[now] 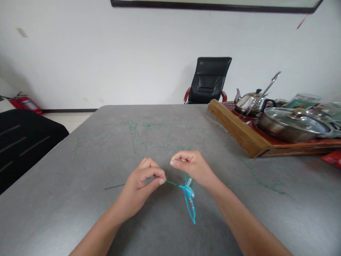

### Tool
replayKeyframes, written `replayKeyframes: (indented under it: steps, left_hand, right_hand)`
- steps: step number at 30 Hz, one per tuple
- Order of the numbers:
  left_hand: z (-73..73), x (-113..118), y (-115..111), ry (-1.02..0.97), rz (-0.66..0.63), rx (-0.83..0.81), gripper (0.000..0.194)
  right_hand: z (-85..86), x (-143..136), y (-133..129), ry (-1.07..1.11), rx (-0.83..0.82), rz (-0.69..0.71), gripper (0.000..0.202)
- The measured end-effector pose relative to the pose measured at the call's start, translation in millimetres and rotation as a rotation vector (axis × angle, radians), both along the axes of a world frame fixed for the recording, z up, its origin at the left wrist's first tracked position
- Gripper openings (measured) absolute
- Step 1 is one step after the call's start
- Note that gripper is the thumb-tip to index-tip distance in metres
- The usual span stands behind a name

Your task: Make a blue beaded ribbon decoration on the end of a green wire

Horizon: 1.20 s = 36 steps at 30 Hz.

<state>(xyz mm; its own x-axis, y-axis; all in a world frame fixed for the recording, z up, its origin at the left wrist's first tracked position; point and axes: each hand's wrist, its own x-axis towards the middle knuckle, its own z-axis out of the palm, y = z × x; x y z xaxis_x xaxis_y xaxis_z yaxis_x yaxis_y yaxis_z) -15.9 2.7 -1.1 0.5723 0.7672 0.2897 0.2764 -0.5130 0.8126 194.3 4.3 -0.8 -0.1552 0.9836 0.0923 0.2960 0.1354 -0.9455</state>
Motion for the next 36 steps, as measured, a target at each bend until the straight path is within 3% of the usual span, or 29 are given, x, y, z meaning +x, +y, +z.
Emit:
replayKeyframes:
  steps: [5,14,19,26,30,36]
  left_hand:
    - [-1.1,-1,2,-0.137,0.062,-0.149,0.013]
    - [-10.8,0,7,-0.274,0.303,-0.265,0.014]
    - [-10.5,0,7,-0.298,0.377,-0.309,0.017]
    - [-17.7,-3,10,-0.321,0.435,-0.314,0.014]
    - [-20.8,-4,11,-0.237,0.470,-0.201,0.012]
    - [-17.9,-1,8,0.072,0.479,0.237,0.010]
  right_hand:
    - [-9.9,-8,4,0.133,-0.154,0.083,0.024]
    - [-13.5,-24,-5,0.053,-0.088,0.148,0.019]
    - [-22.7,-35,-10,0.055,-0.140,0.131,0.015]
    - [-29.9,-45,-12,0.224,-0.268,0.168,0.021]
    - [-20.5,-46,-18,0.138,-0.200,0.176,0.019]
    - [3.0,-39,-28,-0.155,0.054,0.155,0.017]
